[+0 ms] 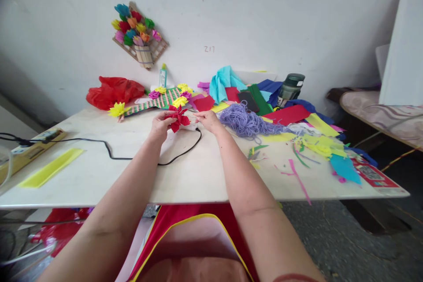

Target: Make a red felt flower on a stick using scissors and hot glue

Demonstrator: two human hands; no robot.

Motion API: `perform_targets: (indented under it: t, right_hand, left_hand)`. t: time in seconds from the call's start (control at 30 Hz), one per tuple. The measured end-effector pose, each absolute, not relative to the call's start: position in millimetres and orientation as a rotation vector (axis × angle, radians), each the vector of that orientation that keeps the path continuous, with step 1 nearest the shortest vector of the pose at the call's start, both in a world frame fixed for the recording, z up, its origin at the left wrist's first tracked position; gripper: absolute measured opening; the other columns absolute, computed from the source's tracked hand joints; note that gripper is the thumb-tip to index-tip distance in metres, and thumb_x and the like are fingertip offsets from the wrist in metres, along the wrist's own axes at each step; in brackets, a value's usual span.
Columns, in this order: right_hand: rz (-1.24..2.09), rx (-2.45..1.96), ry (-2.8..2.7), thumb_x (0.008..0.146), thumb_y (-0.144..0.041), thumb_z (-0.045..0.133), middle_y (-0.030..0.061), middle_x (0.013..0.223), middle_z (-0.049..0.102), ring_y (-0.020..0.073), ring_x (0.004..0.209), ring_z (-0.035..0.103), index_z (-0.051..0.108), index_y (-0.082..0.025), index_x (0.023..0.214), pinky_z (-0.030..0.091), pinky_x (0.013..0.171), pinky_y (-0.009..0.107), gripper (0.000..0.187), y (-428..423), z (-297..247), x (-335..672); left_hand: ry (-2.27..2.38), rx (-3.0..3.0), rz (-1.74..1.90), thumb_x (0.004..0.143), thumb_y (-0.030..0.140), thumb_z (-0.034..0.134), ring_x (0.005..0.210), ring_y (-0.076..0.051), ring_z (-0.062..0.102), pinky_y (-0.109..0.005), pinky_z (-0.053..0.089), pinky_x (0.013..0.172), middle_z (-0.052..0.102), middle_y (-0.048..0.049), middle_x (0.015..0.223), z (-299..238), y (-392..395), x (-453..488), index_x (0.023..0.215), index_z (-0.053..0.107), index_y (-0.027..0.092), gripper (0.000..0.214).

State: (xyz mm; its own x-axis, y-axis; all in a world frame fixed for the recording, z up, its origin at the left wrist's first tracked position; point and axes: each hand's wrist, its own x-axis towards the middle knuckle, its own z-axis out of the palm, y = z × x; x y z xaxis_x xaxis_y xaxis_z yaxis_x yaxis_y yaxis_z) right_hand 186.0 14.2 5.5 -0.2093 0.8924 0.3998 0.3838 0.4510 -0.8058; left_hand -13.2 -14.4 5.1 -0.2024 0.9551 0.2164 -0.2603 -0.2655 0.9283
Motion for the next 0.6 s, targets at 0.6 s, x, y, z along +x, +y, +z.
perform_targets:
  t: [0.6]
  right_hand:
    - [0.56,-1.231,-1.767,0.078,-0.028,0.072,0.0009,0.059,0.069,0.0144,0.061,0.062,0.076,-0.018,0.062,0.046,0.066,0.026,0.019,16.2,5.7,186.2]
  left_hand:
    - [0.958,1.103,1.657,0.041,0.022,0.076,0.059,-0.016,0.061,-0.026,0.049,0.055,0.067,-0.001,0.065,3.4,-13.8,-10.7,0.073,0.071,0.017,0.033]
